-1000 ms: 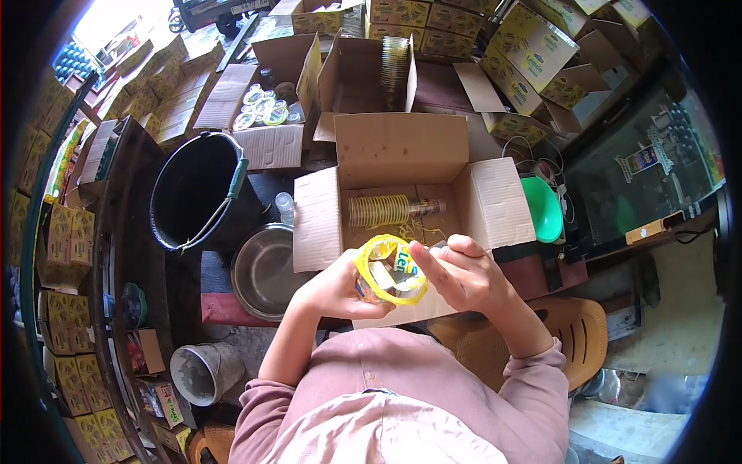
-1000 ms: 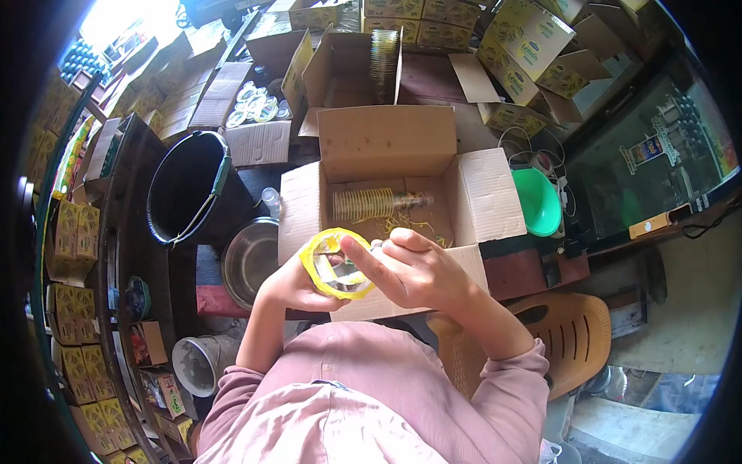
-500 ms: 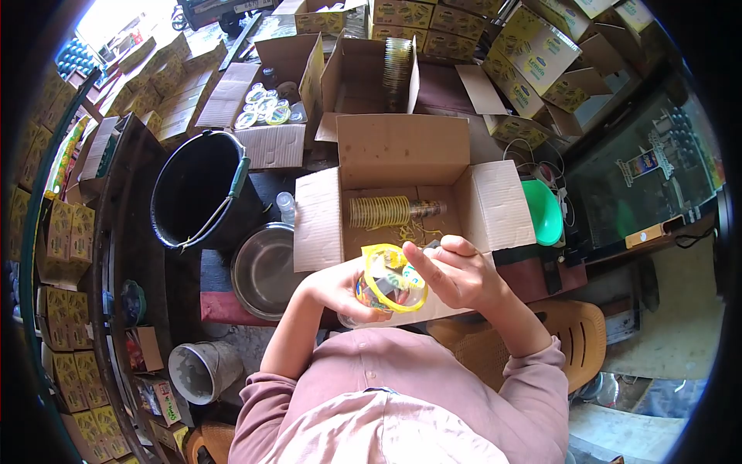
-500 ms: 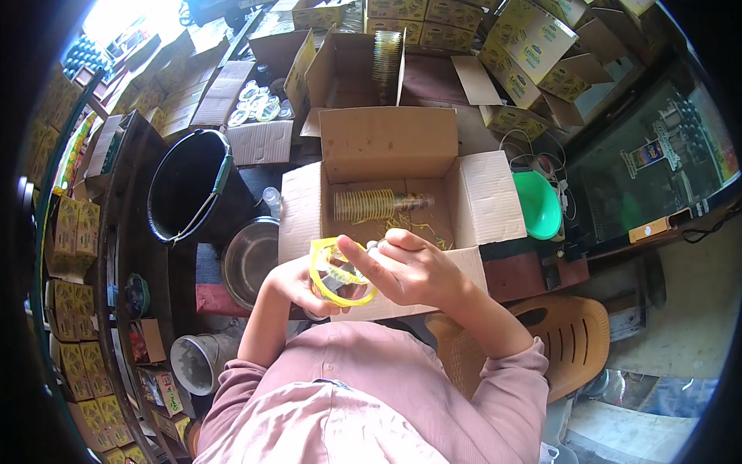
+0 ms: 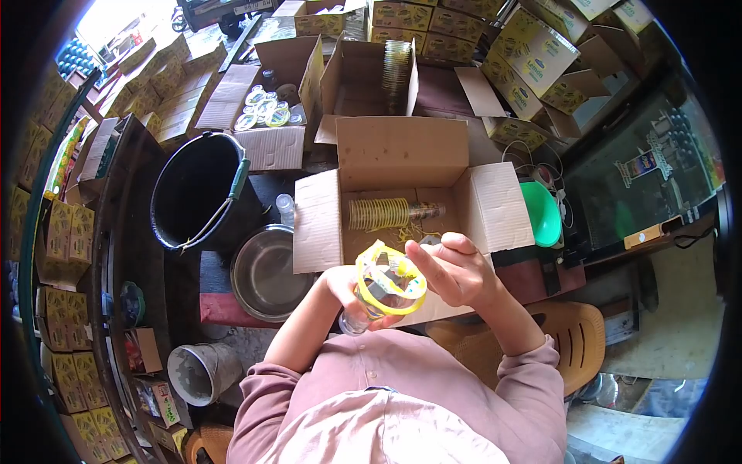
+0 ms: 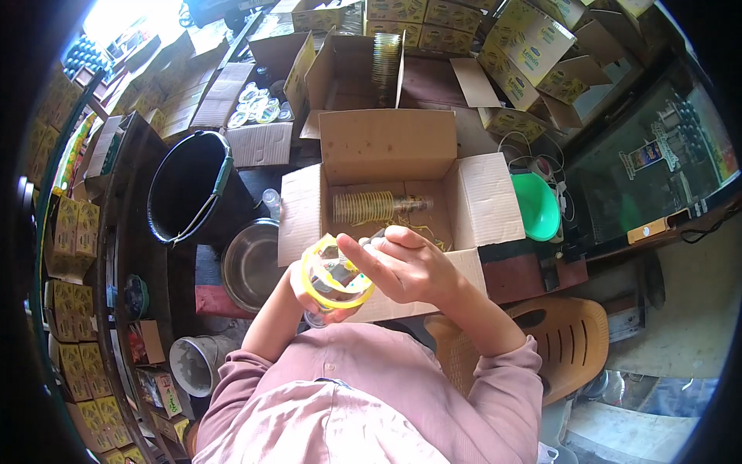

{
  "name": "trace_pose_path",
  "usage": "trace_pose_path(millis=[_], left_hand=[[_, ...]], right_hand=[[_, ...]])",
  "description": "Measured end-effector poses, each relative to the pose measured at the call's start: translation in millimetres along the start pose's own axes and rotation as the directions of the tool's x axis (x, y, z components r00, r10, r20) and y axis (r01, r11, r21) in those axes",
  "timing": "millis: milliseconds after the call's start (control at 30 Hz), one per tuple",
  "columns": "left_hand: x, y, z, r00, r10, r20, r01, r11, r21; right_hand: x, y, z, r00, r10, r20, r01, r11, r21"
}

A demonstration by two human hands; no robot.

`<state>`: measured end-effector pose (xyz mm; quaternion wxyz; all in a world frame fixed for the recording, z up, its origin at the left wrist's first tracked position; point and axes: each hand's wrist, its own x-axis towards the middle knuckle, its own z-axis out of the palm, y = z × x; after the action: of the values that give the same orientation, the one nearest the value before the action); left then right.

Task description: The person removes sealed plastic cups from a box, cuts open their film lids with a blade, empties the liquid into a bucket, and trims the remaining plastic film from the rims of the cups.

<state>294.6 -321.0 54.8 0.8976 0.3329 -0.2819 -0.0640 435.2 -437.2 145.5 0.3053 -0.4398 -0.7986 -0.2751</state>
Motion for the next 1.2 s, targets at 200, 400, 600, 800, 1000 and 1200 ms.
trace_pose_path(millis=[200,400,600,800,1000,1200], left_hand=[[11,-4,-16,0.977,0.003,0.212,0.051,0.966,-0.252],[3,44,11,0.859,0.175,-0.481,0.085,0.878,0.470],[21,21,39,0.675,0.581,-0.454,0.495,0.099,0.863],[30,12,40,0.550,0.702,-0.453,0.512,0.145,0.847],[26,23,38,0.654,0.571,-0.496,0.491,0.179,0.853],[27,28,39,0.676,0.487,-0.552,0.507,0.235,0.829]], right_hand=[[-8,4,4,0.994,0.107,0.029,-0.108,0.994,0.029],[-7,14,-1,0.981,0.195,-0.024,-0.196,0.979,-0.057],[-8,19,1,0.979,0.183,0.085,-0.170,0.976,-0.138],[-11,20,4,0.983,0.148,0.108,-0.136,0.985,-0.111],[-17,20,9,0.988,0.132,0.076,-0.124,0.987,-0.099],[-18,23,10,0.996,0.077,0.048,-0.072,0.993,-0.092]])
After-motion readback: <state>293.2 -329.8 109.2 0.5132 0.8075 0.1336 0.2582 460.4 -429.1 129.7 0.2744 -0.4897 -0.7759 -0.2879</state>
